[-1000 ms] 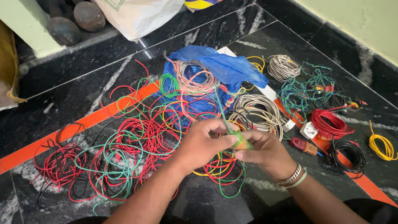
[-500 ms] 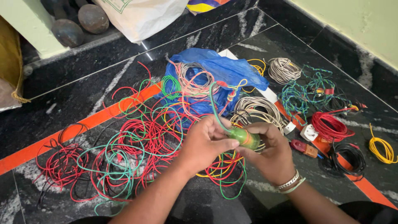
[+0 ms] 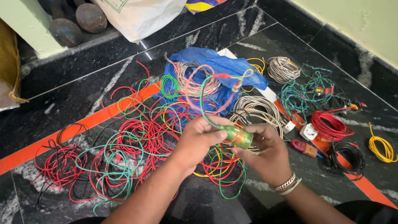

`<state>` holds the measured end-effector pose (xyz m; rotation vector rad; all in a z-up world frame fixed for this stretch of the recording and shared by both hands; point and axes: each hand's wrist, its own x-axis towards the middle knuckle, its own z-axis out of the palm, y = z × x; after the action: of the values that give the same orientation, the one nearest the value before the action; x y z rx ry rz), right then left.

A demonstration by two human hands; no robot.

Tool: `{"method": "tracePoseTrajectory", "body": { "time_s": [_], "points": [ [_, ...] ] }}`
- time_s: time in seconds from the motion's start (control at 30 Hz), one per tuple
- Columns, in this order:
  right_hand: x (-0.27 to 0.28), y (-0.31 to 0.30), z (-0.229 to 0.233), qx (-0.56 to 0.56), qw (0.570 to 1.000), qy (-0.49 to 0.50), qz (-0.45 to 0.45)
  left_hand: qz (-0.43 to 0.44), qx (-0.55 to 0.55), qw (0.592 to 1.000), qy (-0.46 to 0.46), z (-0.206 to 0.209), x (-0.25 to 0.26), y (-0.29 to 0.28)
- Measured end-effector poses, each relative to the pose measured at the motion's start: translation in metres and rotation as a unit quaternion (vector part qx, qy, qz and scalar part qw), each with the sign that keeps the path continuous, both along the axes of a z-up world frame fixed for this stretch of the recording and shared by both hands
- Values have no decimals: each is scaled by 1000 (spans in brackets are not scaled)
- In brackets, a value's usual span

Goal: The person winds a green wire around a small cylindrical object using both hands. They then pick up a bundle of pink and white wires from a blue plastic bag and begin winding them around the same object.

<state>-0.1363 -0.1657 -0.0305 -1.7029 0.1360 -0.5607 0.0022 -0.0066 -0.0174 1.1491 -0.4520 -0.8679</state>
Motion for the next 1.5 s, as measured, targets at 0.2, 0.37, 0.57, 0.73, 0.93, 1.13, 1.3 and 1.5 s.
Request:
{"method": "tracePoseTrajectory", "body": {
  "time_s": [0.2, 0.37, 0.57, 0.73, 0.93, 1.13, 1.3, 1.5],
  "points": [
    [-3, -4, -11, -29, 988, 108, 105, 38, 18, 998, -45, 3, 0, -3],
    [11, -34, -12, 31, 994, 75, -78, -28, -22, 999, -26, 15, 11, 8],
    [29, -30, -9, -4, 982, 159, -104, -80, -58, 995, 9, 49, 0, 17],
    [34, -33, -17, 59, 993, 98, -20, -132, -112, 982, 77, 58, -5, 24],
    [18, -60, 27, 186, 982, -30, -24, -53, -32, 997, -47, 57, 40, 50],
    [-16, -73, 97, -70, 994, 74, 26, 67, 170, 969, -164, 72, 67, 73],
    [-13, -85, 106, -323, 933, 153, -42, 189, 107, 952, -217, 75, 75, 79],
    [3, -116, 61, -190, 949, 246, -59, 267, 38, 943, -195, 73, 78, 81]
  ]
}}
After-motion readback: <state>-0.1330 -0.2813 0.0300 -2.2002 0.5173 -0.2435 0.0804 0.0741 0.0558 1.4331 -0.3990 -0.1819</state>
